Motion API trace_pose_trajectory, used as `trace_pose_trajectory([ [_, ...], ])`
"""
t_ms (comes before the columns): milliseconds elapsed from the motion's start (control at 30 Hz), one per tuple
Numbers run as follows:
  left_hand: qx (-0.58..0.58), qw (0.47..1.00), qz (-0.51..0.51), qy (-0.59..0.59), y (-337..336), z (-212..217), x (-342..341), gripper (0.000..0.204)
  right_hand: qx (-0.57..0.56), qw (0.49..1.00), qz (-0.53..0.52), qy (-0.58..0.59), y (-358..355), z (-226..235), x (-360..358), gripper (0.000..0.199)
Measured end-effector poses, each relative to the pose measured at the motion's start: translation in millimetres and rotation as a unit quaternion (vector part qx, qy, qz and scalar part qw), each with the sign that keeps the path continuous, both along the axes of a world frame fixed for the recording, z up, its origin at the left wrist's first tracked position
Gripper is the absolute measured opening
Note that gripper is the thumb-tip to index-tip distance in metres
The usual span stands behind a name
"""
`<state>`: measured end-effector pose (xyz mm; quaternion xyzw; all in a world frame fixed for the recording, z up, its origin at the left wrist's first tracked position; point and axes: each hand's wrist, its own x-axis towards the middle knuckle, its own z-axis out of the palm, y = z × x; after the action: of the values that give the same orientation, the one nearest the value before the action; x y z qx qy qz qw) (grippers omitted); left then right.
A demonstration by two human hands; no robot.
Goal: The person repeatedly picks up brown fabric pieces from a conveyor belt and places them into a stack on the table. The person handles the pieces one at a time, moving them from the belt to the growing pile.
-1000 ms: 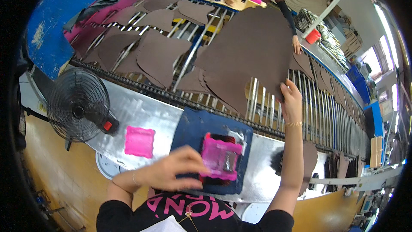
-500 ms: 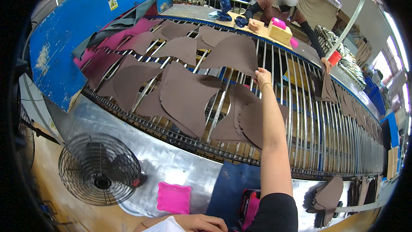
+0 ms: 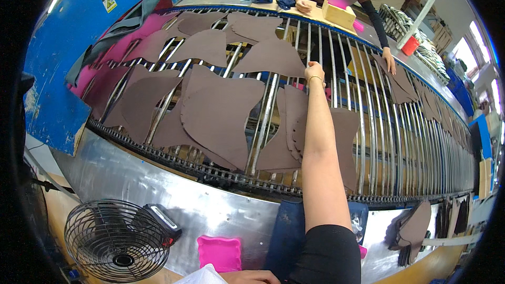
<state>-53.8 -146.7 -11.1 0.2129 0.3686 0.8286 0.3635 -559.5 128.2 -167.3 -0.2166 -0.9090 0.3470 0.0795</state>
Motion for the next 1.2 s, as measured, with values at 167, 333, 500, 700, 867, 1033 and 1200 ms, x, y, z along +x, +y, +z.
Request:
trace_pose_trajectory([
  [167,0.014,0.999,-0.044,0.015,11,8,10,0.028,0.097,0.989,0.111,0.024,60,38,36,0.041],
  [333,-0.003,0.996,-0.090,0.028,36,27,36,0.027,0.113,0.945,0.306,0.012,110,100,154,0.028],
  [500,-0.008,0.991,-0.001,0.131,65,66,68,0.026,0.186,0.968,0.167,-0.010,183,161,348,0.024],
  [700,0.057,0.935,-0.184,0.298,92,10,76,0.037,0.297,0.920,-0.244,-0.078,335,109,591,0.029],
  [867,0.082,0.948,-0.104,0.290,129,14,98,0.032,0.252,0.856,-0.437,-0.111,398,64,715,0.046],
  [1033,0.043,0.955,-0.064,0.288,161,35,114,0.032,0.177,0.861,-0.448,-0.161,428,71,725,0.056],
  [1200,0.047,0.949,-0.111,0.292,174,27,109,0.037,0.250,0.848,-0.439,-0.159,424,91,712,0.051],
])
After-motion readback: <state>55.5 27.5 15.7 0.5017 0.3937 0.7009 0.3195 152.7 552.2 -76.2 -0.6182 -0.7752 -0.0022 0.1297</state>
